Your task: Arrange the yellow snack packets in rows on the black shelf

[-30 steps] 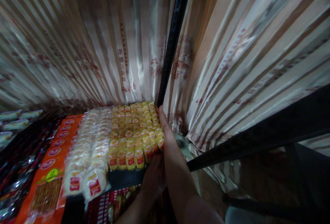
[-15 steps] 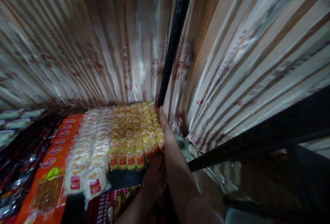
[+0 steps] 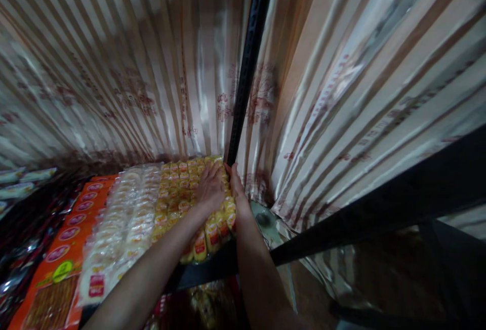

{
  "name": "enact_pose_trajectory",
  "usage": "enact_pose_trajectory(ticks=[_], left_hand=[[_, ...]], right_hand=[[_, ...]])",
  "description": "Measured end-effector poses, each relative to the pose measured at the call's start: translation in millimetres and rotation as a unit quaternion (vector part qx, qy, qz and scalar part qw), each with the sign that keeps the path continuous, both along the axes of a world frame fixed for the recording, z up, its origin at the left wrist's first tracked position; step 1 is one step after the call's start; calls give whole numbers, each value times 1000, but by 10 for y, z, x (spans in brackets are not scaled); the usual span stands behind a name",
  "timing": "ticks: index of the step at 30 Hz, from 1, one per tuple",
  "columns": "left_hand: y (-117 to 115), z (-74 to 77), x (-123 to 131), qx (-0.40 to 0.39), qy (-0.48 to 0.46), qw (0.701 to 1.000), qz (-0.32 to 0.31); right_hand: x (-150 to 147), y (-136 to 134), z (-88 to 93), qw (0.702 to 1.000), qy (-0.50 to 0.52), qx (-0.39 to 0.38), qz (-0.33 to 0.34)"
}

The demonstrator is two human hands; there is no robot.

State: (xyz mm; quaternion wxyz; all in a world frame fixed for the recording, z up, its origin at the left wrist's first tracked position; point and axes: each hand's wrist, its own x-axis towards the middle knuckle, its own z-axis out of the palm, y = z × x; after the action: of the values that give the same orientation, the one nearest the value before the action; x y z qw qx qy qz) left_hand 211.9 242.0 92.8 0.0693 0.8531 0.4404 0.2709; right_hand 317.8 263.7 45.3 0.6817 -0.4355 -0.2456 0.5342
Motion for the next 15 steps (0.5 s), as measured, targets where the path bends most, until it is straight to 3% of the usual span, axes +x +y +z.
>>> enact_pose_trajectory(ticks=[3,6,15], left_hand=[[370,-84,165,-13,85,996,-23],[569,-159,273,-10,143,988,-53],[658,-265,317,34,161,978,-127]], right_hand=[[58,110,-81,1000,14,1,-20],[104,173,-160,998,36,-22,-49],[175,157,-236,996,15,-1,-89]])
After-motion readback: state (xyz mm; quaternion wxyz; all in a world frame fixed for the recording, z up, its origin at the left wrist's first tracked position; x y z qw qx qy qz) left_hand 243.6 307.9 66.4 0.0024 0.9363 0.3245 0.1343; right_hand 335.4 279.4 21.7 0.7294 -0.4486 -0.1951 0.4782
